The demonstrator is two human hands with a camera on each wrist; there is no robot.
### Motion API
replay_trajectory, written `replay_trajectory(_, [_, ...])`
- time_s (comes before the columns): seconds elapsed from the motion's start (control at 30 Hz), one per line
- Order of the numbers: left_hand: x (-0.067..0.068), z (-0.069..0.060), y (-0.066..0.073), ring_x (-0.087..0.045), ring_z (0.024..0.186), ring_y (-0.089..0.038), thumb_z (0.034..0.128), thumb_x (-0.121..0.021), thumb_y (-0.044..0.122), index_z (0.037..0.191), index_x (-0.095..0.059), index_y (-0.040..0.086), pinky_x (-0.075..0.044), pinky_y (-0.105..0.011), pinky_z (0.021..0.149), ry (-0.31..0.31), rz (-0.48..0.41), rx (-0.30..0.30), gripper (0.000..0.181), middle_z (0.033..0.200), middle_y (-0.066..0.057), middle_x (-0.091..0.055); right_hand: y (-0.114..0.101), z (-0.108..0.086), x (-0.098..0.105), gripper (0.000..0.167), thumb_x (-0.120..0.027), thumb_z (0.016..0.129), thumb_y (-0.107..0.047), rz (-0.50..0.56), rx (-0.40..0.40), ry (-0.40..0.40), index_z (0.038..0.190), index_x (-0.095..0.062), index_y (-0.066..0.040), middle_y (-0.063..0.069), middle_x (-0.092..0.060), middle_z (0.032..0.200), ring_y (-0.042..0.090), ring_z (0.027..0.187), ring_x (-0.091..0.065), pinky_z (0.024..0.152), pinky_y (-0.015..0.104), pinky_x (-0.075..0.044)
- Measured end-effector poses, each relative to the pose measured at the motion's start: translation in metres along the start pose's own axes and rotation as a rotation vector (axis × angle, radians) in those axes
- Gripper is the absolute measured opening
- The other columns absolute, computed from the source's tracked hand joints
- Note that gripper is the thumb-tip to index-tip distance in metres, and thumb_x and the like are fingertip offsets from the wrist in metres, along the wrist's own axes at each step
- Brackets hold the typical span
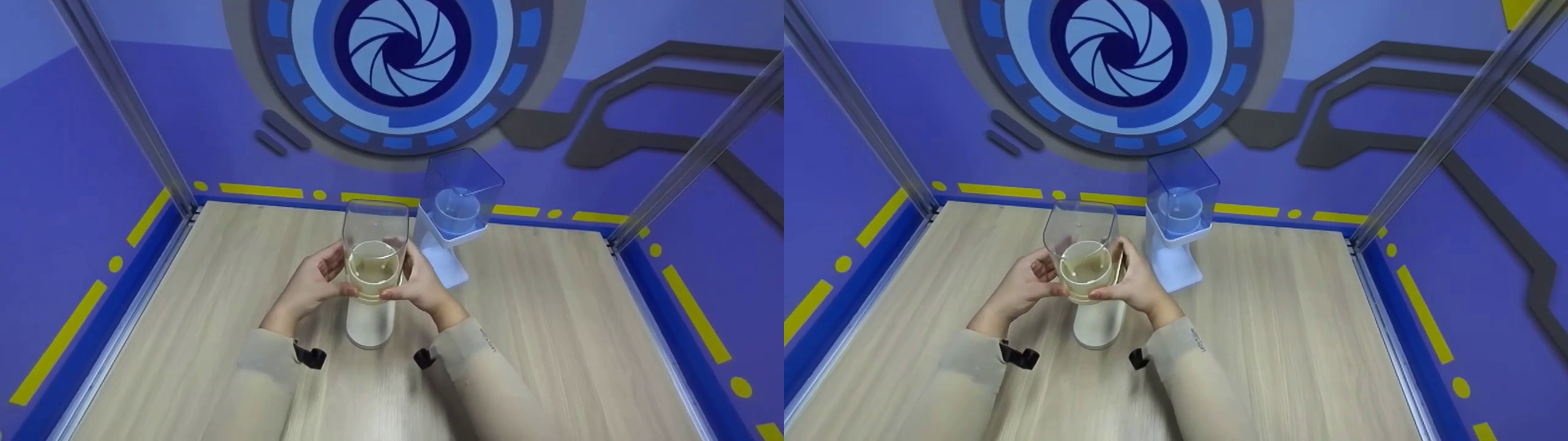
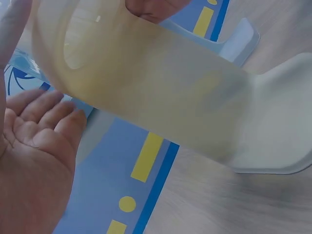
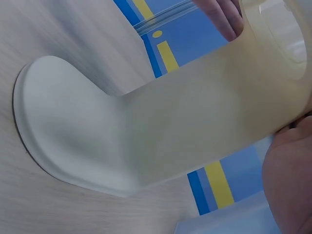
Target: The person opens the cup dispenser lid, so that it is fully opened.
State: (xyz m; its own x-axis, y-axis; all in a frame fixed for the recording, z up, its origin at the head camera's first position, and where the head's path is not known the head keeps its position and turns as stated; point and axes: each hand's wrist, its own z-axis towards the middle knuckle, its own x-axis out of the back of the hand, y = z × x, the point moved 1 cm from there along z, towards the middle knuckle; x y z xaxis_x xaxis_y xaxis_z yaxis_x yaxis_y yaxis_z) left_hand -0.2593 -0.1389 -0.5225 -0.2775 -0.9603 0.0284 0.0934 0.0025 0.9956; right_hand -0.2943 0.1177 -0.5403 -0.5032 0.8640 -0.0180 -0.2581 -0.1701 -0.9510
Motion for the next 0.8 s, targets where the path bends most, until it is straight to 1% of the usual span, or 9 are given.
replay_trajectory(0.1, [0.000,0.003,-0.002,-0.042,0.169,-0.039,0.0731,-0.106,0.018,0.173,-0.038,-0.003,-0.040,-0.029,0.135,-0.009,0.004,-0.003,0.122,0.176,-0.023,-0.049,0.000,-0.002,0.003,0.136,-0.111,0.065,-0.046,0.003,-0.008,-0.025,0.165,-0.037,0.008,0.003,-0.064,0.154,0.014,0.145,-0.060,0.131,0.027,-0.041])
replay_trajectory(0.17, [0.000,0.004,-0.004,-0.043,0.168,-0.039,0.0710,-0.107,0.018,0.171,-0.041,-0.003,-0.040,-0.027,0.134,-0.004,0.003,-0.010,0.122,0.173,-0.023,-0.052,-0.003,-0.005,0.005,0.138,-0.109,0.069,-0.046,-0.008,-0.018,-0.048,0.170,-0.031,0.006,0.011,-0.057,0.166,0.018,0.154,-0.054,0.137,0.033,-0.034])
replay_trajectory(0.27, [0.000,0.004,-0.006,-0.044,0.168,-0.039,0.0685,-0.108,0.019,0.169,-0.043,-0.003,-0.039,-0.026,0.135,-0.002,0.007,-0.025,0.122,0.172,-0.024,-0.053,-0.011,-0.009,0.005,0.142,-0.106,0.076,-0.046,-0.024,-0.023,-0.077,0.177,-0.018,0.003,0.019,-0.035,0.184,0.028,0.170,-0.036,0.145,0.045,-0.020])
replay_trajectory(0.33, [0.000,0.004,-0.007,-0.044,0.168,-0.038,0.0670,-0.109,0.021,0.169,-0.045,-0.001,-0.040,-0.026,0.135,0.007,0.016,-0.027,0.122,0.172,-0.022,-0.054,-0.020,-0.012,0.004,0.144,-0.103,0.079,-0.045,-0.025,-0.003,-0.072,0.178,-0.011,0.004,0.022,-0.020,0.189,0.036,0.176,-0.021,0.147,0.051,-0.012])
replay_trajectory(0.47, [0.000,0.002,-0.010,-0.046,0.166,-0.036,0.0656,-0.110,0.027,0.168,-0.048,0.003,-0.043,-0.024,0.133,0.021,0.023,-0.025,0.122,0.172,-0.018,-0.055,-0.050,-0.016,-0.007,0.143,-0.102,0.082,-0.044,-0.036,0.071,0.048,0.178,-0.008,0.007,0.027,-0.011,0.189,0.044,0.178,-0.008,0.147,0.045,-0.010])
replay_trajectory(0.57, [-0.001,0.004,-0.010,-0.046,0.166,-0.038,0.0663,-0.109,0.030,0.168,-0.047,0.001,-0.044,-0.025,0.132,0.014,0.019,-0.041,0.123,0.172,-0.021,-0.054,-0.073,-0.016,-0.021,0.142,-0.103,0.081,-0.047,-0.071,0.140,0.175,0.178,-0.013,0.005,0.026,-0.018,0.188,0.044,0.178,-0.013,0.147,0.040,-0.014])
replay_trajectory(0.67, [-0.001,0.005,-0.010,-0.046,0.166,-0.040,0.0665,-0.109,0.031,0.167,-0.047,-0.002,-0.044,-0.027,0.132,0.004,0.014,-0.057,0.123,0.171,-0.024,-0.053,-0.088,-0.012,-0.035,0.140,-0.099,0.080,-0.061,-0.133,0.169,0.273,0.178,-0.019,0.002,0.023,-0.025,0.187,0.041,0.178,-0.018,0.148,0.047,-0.015])
replay_trajectory(0.73, [-0.002,0.006,-0.011,-0.046,0.165,-0.041,0.0668,-0.110,0.030,0.167,-0.047,-0.002,-0.044,-0.029,0.133,0.007,0.015,-0.059,0.122,0.171,-0.025,-0.053,-0.091,-0.009,-0.044,0.137,-0.095,0.082,-0.069,-0.170,0.153,0.329,0.177,-0.023,-0.001,0.021,-0.029,0.186,0.038,0.178,-0.019,0.148,0.053,-0.013])
replay_trajectory(0.8, [-0.002,0.005,-0.012,-0.046,0.165,-0.040,0.0673,-0.110,0.028,0.167,-0.048,-0.002,-0.044,-0.030,0.133,0.017,0.022,-0.055,0.121,0.171,-0.025,-0.053,-0.090,-0.007,-0.051,0.130,-0.091,0.086,-0.070,-0.173,0.126,0.366,0.175,-0.025,-0.002,0.020,-0.030,0.186,0.037,0.178,-0.017,0.148,0.057,-0.011])
